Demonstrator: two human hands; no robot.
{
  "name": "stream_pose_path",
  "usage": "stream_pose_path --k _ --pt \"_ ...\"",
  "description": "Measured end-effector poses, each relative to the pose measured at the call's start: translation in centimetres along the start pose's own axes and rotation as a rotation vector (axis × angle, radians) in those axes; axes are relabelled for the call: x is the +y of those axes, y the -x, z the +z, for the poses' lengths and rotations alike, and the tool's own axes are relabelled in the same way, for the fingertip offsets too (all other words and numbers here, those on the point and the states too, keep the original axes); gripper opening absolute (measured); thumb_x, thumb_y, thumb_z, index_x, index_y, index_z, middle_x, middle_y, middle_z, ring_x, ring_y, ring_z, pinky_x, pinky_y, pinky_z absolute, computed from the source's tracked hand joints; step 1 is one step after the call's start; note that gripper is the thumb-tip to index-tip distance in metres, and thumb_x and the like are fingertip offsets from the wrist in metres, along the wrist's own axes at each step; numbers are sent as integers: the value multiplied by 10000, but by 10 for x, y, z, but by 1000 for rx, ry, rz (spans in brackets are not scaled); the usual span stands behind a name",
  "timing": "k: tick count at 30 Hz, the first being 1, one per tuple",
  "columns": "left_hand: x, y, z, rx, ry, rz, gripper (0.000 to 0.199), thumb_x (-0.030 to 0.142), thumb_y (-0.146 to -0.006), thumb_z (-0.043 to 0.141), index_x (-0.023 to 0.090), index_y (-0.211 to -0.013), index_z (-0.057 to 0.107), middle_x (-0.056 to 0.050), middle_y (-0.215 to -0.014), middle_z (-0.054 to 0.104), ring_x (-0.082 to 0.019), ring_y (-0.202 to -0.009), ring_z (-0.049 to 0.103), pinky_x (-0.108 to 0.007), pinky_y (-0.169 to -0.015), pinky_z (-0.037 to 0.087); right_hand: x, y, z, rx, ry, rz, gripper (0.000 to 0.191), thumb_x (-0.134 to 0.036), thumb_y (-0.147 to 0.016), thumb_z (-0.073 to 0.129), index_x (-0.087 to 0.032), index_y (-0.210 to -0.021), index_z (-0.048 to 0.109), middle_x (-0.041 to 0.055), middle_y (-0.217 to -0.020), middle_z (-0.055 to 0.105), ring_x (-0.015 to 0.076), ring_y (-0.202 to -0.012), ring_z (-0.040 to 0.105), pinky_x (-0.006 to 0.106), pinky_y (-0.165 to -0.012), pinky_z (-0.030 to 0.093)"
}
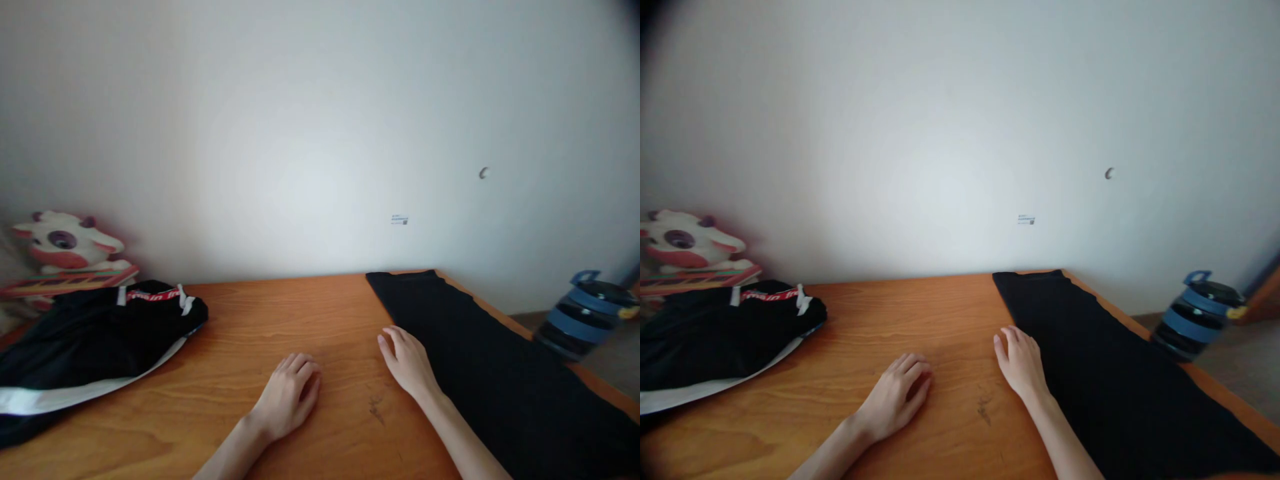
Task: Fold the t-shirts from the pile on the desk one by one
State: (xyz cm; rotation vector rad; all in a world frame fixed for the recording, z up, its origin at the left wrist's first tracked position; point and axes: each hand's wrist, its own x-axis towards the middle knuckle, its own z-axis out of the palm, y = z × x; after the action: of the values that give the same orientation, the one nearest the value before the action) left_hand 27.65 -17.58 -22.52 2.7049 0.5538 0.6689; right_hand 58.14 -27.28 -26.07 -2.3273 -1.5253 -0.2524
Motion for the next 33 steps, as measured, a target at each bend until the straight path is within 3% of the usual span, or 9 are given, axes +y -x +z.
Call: stream_pose_path --k 2,5,9,14,18,23,27,30,33 --pt "-11 3 -7 17 -50 -10 176 194 -978 478 242 -1069 621 -74 -1104 691 -245 -1010 639 -421 -927 533 -38 -2 16 96 -81 -114 456 -421 -1027 381 -150 -1265 660 165 -1330 674 277 -1256 620 434 -1092 467" --pt "-36 9 -17 75 -125 -87 228 208 -970 502 240 -1157 628 -91 -1210 682 -272 -1103 630 -464 -973 518 -91 -5 37 231 -191 -271 372 -338 -976 488 -144 -1251 647 179 -1288 685 315 -1202 642 485 -1048 504" --pt "-65 15 -21 169 -105 -223 286 226 -952 538 228 -1221 635 -108 -1269 673 -277 -1165 626 -473 -1023 506 -135 -6 49 261 -296 -402 359 -238 -946 498 -169 -1278 614 164 -1307 671 325 -1175 646 532 -1028 521" --pt "-69 16 -19 213 -32 -297 222 209 -909 568 224 -1098 683 -96 -1153 704 -251 -1071 653 -422 -989 524 -148 2 47 202 -549 -550 358 -293 -979 509 -241 -1329 560 110 -1321 665 268 -1210 642 451 -1021 557" --pt "-66 16 -16 242 64 -305 221 190 -847 617 223 -1053 690 -98 -1077 705 -253 -1027 653 -415 -976 519 -144 5 43 119 -730 -524 305 -386 -990 514 -273 -1260 599 91 -1240 694 233 -1031 716 375 -880 623" --pt "-89 14 -21 620 416 -604 178 247 -869 617 207 -1040 652 -84 -977 694 -188 -853 667 -298 -724 542 -141 2 46 117 -809 -476 317 -479 -966 533 -286 -1192 639 92 -1116 726 204 -804 731 320 -696 638" --pt "-124 20 -58 822 406 -743 240 284 -953 500 189 -1156 585 -55 -892 664 -144 -764 650 -252 -669 511 -138 0 52 124 -819 -479 335 -522 -943 547 -288 -1153 661 84 -1027 736 202 -759 724 306 -658 627" --pt "-149 34 -106 840 275 -787 294 310 -988 445 183 -1227 561 -47 -883 651 -146 -762 641 -261 -690 510 -137 -3 55 123 -832 -477 343 -550 -928 558 -288 -1116 678 77 -993 742 198 -713 720 300 -622 623" --pt "-166 51 -160 782 73 -812 266 299 -930 569 196 -1172 608 -69 -981 669 -193 -917 640 -333 -864 512 -137 -6 57 138 -841 -483 339 -563 -922 564 -296 -1093 685 66 -958 749 194 -676 717 292 -584 617"
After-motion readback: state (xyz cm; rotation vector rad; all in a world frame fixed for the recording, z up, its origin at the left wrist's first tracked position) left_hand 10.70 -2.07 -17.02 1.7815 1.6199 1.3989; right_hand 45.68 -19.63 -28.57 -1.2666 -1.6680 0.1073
